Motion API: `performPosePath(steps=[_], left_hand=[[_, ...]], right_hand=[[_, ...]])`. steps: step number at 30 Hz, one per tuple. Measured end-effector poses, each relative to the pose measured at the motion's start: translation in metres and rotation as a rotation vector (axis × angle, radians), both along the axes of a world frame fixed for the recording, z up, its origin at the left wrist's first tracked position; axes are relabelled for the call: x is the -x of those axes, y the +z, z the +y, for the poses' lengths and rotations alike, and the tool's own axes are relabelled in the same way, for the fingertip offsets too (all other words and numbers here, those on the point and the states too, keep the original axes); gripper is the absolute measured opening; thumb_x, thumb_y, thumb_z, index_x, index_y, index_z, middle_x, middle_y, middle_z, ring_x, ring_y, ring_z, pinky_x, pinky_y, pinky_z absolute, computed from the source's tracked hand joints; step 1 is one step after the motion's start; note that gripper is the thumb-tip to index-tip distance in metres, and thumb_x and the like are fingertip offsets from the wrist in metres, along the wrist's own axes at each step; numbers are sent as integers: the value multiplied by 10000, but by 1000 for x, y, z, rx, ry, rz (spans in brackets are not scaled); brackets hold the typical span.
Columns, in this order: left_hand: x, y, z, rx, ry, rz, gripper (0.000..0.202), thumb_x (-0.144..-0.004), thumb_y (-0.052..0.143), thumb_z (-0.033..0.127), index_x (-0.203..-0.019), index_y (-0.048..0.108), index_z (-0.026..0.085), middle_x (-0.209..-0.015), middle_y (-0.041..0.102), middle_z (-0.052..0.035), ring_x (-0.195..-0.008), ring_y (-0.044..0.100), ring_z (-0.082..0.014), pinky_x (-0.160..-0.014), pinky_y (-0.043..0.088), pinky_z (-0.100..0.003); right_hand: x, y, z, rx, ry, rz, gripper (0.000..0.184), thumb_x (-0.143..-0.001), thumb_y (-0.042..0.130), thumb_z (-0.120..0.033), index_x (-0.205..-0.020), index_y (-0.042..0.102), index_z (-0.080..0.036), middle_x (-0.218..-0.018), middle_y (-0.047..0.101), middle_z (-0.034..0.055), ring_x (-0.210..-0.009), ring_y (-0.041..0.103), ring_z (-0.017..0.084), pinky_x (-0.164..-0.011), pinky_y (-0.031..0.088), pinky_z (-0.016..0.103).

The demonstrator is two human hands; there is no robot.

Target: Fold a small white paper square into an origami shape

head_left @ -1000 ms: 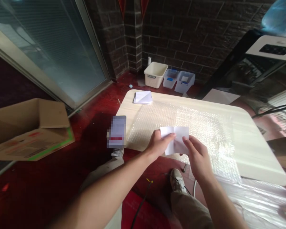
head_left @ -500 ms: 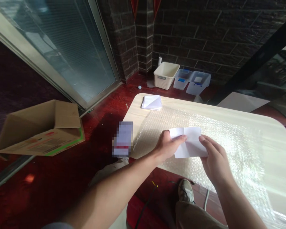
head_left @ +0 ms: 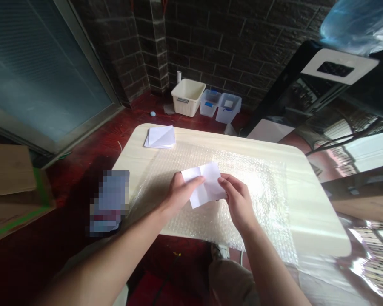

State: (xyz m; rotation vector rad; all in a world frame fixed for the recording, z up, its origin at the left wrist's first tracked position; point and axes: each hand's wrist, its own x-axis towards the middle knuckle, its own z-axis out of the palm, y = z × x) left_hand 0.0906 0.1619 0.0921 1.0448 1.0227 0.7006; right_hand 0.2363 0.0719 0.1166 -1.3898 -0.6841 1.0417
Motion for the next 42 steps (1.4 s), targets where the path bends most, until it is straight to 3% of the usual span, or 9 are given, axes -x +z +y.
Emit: performPosePath(steps=[6,11,20,25,35,42], left_hand=[[-4,0,0,-40,-20,22,287,-755,847,365,-916,807,130,-876,809,-130,-735,730,-246,-591,529,-297],[0,1,3,-39,-10,21,303,-742,851,349,-951,803,134,-878,804,-116,-755,734,-254,-598,538,-300],[8,1,14,49,-12,-228,335,-802,833,410,-992,788,139,-903,799,-94,-782,720,-213,-704,547,-286],[10,3,18,85,12,-205,326,-797,834,421,-955,788,140,-890,802,-90,-766,721,-203,-697,549,-280],[16,5,18,12,28,-177,287,-759,863,402,-847,797,137,-828,799,-84,-739,710,-205,-673,538,-280],[17,-3,18,-156,31,-79,282,-843,785,420,-865,802,139,-767,773,-57,-661,673,-194,-603,469,-267]], right_hand=[[-5,-1,-1,70,-32,-49,326,-838,813,-510,-920,812,-194,-826,773,73,-684,628,189,-594,470,298],[-2,-3,3,49,-12,-37,295,-808,852,-457,-938,815,-195,-882,790,83,-719,656,197,-633,497,315],[8,-5,18,17,-131,6,276,-824,824,-461,-834,780,-189,-722,680,28,-628,552,146,-558,438,281],[9,-7,21,19,-187,-11,296,-812,829,-478,-775,746,-196,-710,665,27,-616,538,153,-548,426,290],[14,-8,22,14,-215,-35,306,-820,824,-495,-771,749,-202,-714,659,21,-624,539,157,-557,422,293],[20,-5,18,-19,-174,-198,311,-870,792,-521,-867,810,-211,-810,770,65,-715,670,209,-630,507,330]])
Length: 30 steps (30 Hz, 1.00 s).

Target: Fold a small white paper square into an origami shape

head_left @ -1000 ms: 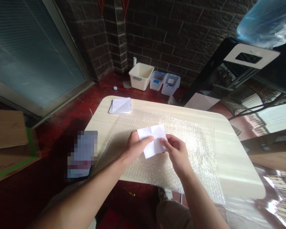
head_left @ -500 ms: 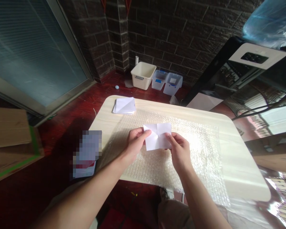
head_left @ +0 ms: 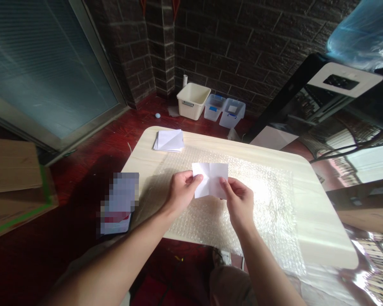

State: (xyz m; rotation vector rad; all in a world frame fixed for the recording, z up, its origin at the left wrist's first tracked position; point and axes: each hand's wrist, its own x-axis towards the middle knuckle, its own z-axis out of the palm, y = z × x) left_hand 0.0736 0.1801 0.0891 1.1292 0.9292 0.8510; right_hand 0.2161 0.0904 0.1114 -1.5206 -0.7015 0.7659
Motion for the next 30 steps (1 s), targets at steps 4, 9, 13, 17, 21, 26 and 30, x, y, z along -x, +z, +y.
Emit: performPosePath(steps=[4,9,13,17,21,26,30], left_hand=[[-1,-1,0,-59,-2,33,284,-862,767,421,-811,773,142,-725,744,-42,-642,653,-181,-590,448,-259],[-1,6,-2,25,-49,-39,280,-845,790,421,-809,740,148,-737,729,-35,-625,621,-155,-569,417,-242],[1,11,-1,92,-111,-78,255,-805,811,387,-889,772,149,-793,755,-58,-670,649,-172,-607,450,-255],[6,13,3,220,-168,-146,209,-731,725,250,-894,817,157,-856,775,-77,-758,682,-198,-663,509,-272],[8,14,5,375,-203,-298,357,-766,636,366,-961,825,134,-842,763,-107,-767,679,-214,-655,553,-291],[6,13,4,421,-222,-241,405,-836,697,497,-1018,773,143,-862,748,-109,-810,704,-251,-662,622,-369],[6,11,2,344,-260,-97,295,-757,763,243,-1029,758,132,-909,758,-100,-842,721,-237,-703,635,-363]], right_hand=[[-1,-1,-1,1,-3,-39,320,-879,781,-532,-864,817,-214,-817,782,68,-720,690,217,-656,529,345],[-8,0,-1,7,14,139,271,-813,844,-470,-874,811,-208,-841,785,69,-727,683,208,-651,526,329],[-15,3,-1,46,98,306,176,-773,835,-364,-862,821,-212,-819,774,62,-676,632,188,-584,458,300],[-21,4,-4,82,82,358,99,-706,771,-262,-748,837,-201,-755,760,67,-678,584,189,-586,419,298],[-25,2,-8,25,122,344,294,-739,611,-303,-791,872,-179,-837,798,115,-781,638,244,-676,475,347],[-27,-5,-9,-30,121,248,338,-861,612,-397,-858,883,-195,-918,813,117,-823,664,250,-689,494,354],[-25,-8,-9,8,119,114,223,-809,836,-410,-919,862,-217,-906,801,86,-810,673,225,-689,516,339]])
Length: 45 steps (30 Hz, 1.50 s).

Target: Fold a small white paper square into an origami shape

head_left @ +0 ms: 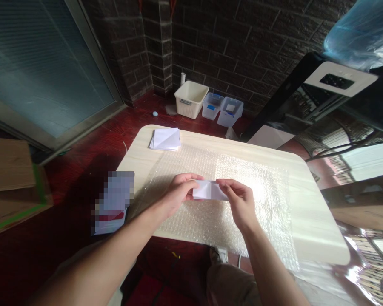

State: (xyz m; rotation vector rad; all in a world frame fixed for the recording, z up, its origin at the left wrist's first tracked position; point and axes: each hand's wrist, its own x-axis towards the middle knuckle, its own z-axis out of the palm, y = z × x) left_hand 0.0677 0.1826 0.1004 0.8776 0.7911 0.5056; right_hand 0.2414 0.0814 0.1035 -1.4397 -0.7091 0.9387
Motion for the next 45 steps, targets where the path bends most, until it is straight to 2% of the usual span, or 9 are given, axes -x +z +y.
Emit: performPosePath(steps=[6,12,20,26,30,34,38,42,45], left_hand=[[-3,-3,-3,-113,6,100,275,-779,780,236,-1027,742,125,-839,772,-81,-674,682,-164,-595,530,-259],[-7,-9,-6,-233,16,158,171,-801,779,247,-906,737,118,-823,773,-89,-683,676,-166,-598,501,-257],[-3,-7,-3,-299,-2,137,190,-801,776,277,-902,726,125,-826,776,-85,-685,674,-160,-635,482,-261],[-3,-9,-8,-272,-158,130,214,-827,765,331,-880,732,126,-786,767,-87,-620,663,-158,-563,434,-249],[-6,-10,-9,-191,-4,87,232,-821,784,350,-867,718,133,-817,777,-88,-637,673,-155,-586,466,-249],[-6,-9,-7,-109,62,20,214,-784,809,289,-917,731,142,-838,780,-82,-674,695,-166,-610,507,-254],[-3,-3,-5,57,71,-52,201,-797,738,234,-974,750,139,-917,793,-120,-840,761,-229,-781,620,-354],[0,2,-4,207,-56,-88,348,-910,692,424,-1019,757,100,-952,797,-188,-854,784,-273,-773,653,-408],[0,1,-6,105,-123,-53,308,-829,851,342,-992,768,94,-984,794,-171,-848,773,-241,-740,659,-370]], right_hand=[[5,-3,1,-80,-17,-70,564,-752,927,-357,-1266,726,-239,-784,744,11,-691,642,182,-619,508,312],[12,-5,3,-89,-3,-138,255,-793,900,-413,-891,790,-204,-850,792,71,-753,695,205,-706,551,339],[4,3,2,-13,15,-162,302,-880,814,-494,-856,815,-193,-672,681,24,-585,548,138,-559,440,284],[5,3,2,46,138,-53,341,-810,876,-489,-943,824,-180,-736,695,33,-603,534,137,-542,418,278],[10,6,3,10,160,-15,394,-793,905,-416,-1122,812,-221,-825,724,31,-663,582,152,-580,451,285],[11,5,3,1,257,-49,220,-862,839,-399,-1007,858,-235,-835,745,52,-649,588,154,-581,455,302],[7,0,2,-77,201,-127,137,-898,764,-326,-938,884,-272,-905,762,73,-696,631,179,-624,498,335],[5,0,1,-106,167,-218,208,-901,695,-240,-938,893,-292,-954,757,87,-888,694,239,-737,532,370],[6,1,0,-74,155,-228,261,-879,652,-197,-944,891,-279,-974,754,81,-915,686,237,-769,532,368]])
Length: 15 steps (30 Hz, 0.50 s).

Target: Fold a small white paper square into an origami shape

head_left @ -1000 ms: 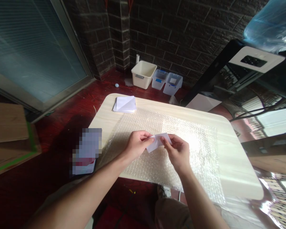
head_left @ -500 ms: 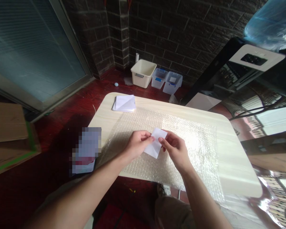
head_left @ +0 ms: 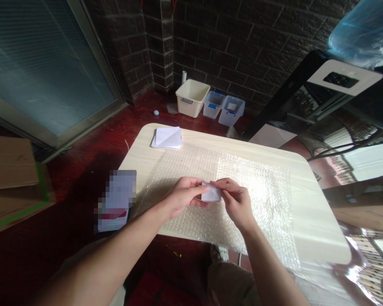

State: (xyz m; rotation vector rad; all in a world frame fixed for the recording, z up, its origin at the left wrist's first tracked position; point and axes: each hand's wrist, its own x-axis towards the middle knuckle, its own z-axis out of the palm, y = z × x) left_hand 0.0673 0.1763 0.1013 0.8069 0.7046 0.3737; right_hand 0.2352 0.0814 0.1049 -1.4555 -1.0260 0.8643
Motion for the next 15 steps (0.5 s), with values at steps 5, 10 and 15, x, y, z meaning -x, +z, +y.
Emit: performPosePath(steps=[5,10,15], left_hand=[[-4,-4,-3,-192,104,92,291,-765,915,313,-884,750,106,-872,788,-114,-741,745,-188,-656,638,-306],[-4,-3,-5,-280,120,91,246,-790,880,308,-874,756,113,-864,787,-100,-743,757,-196,-645,640,-301],[-4,-5,-6,-354,84,53,205,-844,819,311,-916,780,123,-914,808,-118,-815,787,-231,-716,659,-342]], right_hand=[[4,4,1,91,-26,188,289,-895,716,-318,-1154,818,-239,-1003,786,78,-875,698,228,-754,558,357],[7,4,3,100,12,190,286,-796,886,-461,-823,804,-189,-717,738,48,-644,623,170,-593,484,297],[4,5,3,109,-28,221,284,-730,944,-442,-789,825,-191,-694,751,47,-625,620,163,-589,479,295]])
